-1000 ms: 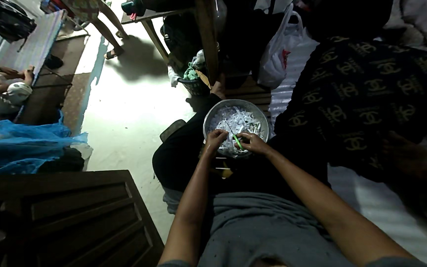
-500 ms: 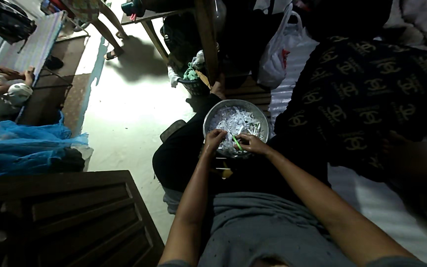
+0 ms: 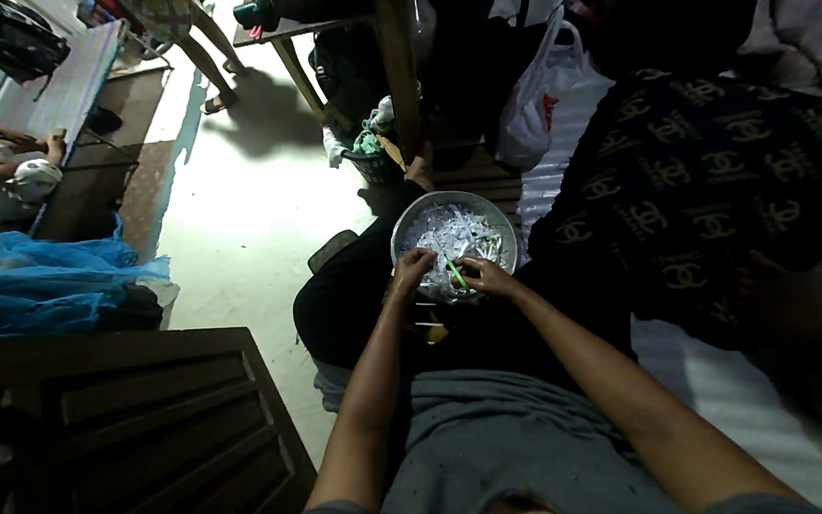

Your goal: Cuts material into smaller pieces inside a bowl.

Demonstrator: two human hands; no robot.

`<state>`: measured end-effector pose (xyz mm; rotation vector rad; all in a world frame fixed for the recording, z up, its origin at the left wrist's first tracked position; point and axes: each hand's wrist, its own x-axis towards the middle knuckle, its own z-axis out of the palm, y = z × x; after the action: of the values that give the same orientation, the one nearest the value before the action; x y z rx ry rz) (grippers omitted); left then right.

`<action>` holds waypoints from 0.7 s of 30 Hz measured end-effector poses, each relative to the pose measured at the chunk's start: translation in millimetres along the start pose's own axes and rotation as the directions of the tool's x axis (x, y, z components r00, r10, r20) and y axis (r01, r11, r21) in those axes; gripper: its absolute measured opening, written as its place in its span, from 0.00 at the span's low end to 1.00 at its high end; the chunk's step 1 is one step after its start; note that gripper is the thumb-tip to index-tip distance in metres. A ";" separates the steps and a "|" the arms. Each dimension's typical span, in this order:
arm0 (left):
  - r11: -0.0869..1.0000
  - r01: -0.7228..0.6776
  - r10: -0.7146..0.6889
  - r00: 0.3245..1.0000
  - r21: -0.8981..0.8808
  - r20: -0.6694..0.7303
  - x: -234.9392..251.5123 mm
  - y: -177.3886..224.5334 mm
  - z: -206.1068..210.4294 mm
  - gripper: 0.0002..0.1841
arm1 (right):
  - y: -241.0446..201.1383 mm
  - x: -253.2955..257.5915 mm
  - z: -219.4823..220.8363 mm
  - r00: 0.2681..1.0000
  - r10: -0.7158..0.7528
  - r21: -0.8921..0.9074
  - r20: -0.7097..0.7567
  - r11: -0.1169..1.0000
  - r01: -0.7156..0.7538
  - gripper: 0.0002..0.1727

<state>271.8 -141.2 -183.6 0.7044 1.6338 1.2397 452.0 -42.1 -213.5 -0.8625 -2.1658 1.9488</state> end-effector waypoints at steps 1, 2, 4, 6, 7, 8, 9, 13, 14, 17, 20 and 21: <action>1.000 -0.003 0.003 1.000 -0.003 -0.004 0.1 -1.0 -0.4 0.07 | 0.1 -0.1 -0.2 1.000 0.000 -0.004 0.006 1.000 0.000 0.25; 1.000 -0.004 0.004 1.000 -0.006 -0.007 0.1 -1.6 -0.6 0.07 | 0.3 -0.1 -0.1 1.000 -0.001 -0.005 0.007 1.000 0.001 0.25; 1.000 -0.002 0.002 1.000 -0.008 -0.008 0.3 -1.9 -0.7 0.07 | 1.0 0.2 0.4 1.000 -0.005 0.000 -0.005 1.000 0.005 0.25; 1.000 -0.003 0.003 1.000 -0.001 -0.003 0.4 -1.6 -0.5 0.07 | 2.6 1.0 0.8 1.000 -0.005 0.008 -0.023 1.000 0.005 0.25; 1.000 -0.005 0.005 1.000 0.002 0.001 0.3 -1.3 -0.3 0.07 | 3.1 1.2 0.9 1.000 -0.005 0.013 -0.029 1.000 0.005 0.25; 1.000 -0.007 0.007 1.000 0.003 0.005 0.1 -1.0 -0.1 0.07 | 3.3 1.3 1.0 0.999 -0.004 0.016 -0.033 1.000 0.004 0.24; 1.000 -0.010 0.010 1.000 0.003 0.007 0.0 -1.0 0.2 0.07 | 3.0 1.2 1.2 0.999 -0.003 0.019 -0.035 1.000 0.003 0.24; 1.000 -0.004 0.004 1.000 0.004 0.001 -0.7 -0.7 0.9 0.07 | 1.4 0.3 1.3 0.999 -0.001 0.033 -0.040 0.999 0.002 0.23; 1.000 0.003 -0.003 1.000 0.003 -0.002 -0.9 -0.2 1.0 0.07 | 1.0 0.2 1.5 0.999 -0.003 0.031 -0.047 1.000 0.004 0.23; 0.999 0.034 -0.034 0.999 0.003 0.000 -1.2 2.1 1.2 0.07 | -1.5 -0.4 2.5 0.996 -0.001 0.024 -0.089 1.000 0.003 0.21; 0.999 0.050 -0.050 0.999 -0.017 0.005 0.2 1.7 2.1 0.07 | -2.0 -0.5 3.2 0.991 -0.014 0.008 -0.132 1.000 0.015 0.20; 0.998 0.056 -0.055 0.998 -0.018 0.009 0.4 1.8 1.9 0.07 | -1.0 -0.2 3.1 0.990 -0.018 0.001 -0.142 1.000 0.018 0.20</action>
<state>273.2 -139.5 -182.2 0.6477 1.6224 1.2093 450.5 -45.0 -213.0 -0.9467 -2.0837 1.8218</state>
